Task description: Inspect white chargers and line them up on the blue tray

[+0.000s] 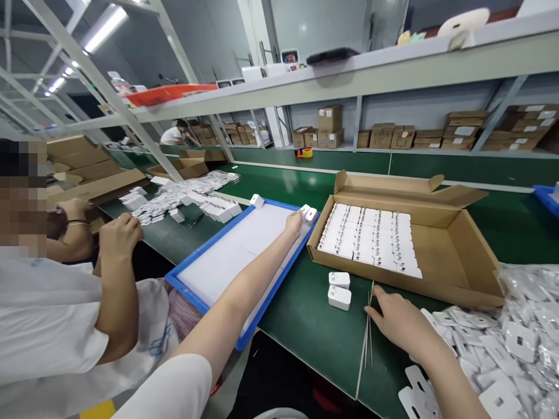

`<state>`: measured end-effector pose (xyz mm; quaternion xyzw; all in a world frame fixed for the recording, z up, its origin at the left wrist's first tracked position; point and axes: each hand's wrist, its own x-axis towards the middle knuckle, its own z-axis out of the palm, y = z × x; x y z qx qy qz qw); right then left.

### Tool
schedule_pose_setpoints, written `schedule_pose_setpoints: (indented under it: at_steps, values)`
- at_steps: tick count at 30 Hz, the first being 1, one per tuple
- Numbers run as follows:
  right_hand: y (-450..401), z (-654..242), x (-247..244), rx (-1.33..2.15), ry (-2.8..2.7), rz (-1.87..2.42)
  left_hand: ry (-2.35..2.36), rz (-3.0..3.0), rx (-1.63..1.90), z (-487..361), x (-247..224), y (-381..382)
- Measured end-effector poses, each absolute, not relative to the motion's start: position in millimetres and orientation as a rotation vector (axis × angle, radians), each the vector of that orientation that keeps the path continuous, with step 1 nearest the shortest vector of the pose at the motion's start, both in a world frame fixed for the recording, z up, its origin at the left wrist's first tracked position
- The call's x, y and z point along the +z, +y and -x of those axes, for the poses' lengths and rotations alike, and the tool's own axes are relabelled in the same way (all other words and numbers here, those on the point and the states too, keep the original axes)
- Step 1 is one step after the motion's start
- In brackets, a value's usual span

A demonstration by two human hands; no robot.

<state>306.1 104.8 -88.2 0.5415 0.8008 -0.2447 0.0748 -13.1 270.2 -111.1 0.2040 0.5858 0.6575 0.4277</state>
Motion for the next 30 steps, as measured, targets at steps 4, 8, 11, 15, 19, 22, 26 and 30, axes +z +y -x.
schedule_pose_setpoints:
  at_steps: [4, 8, 11, 15, 19, 22, 26, 30]
  values:
    - [104.4, -306.3, -87.3, -0.780, 2.401, -1.634, 1.500, -0.532, 1.574, 13.6, -114.1, 274.5]
    - [103.6, -306.5, -88.0, -0.783, 2.409, -1.638, 1.519, -0.551, 1.527, 13.8, -112.7, 275.5]
    - [103.4, -306.2, -88.4, -0.823, 2.418, -1.623, 1.541, -0.572, 1.487, 14.6, -110.5, 270.4]
    - [102.9, -304.4, -87.5, -0.840, 2.408, -1.605, 1.606, -0.630, 1.424, 18.7, -106.1, 260.1]
    - [102.4, -304.8, -85.0, -0.830, 2.405, -1.609, 1.689, -0.742, 1.399, 23.5, -95.2, 251.5]
    - [102.8, -307.7, -82.5, -0.898, 2.417, -1.595, 1.762, -0.896, 1.437, 26.1, -79.2, 239.2]
    - [103.0, -311.5, -77.3, -0.925, 2.463, -1.644, 1.780, -1.258, 1.502, 15.7, -55.9, 197.8]
    - [101.4, -312.7, -68.9, -0.944, 2.491, -1.709, 1.572, -1.702, 1.320, -17.1, -48.2, 130.1]
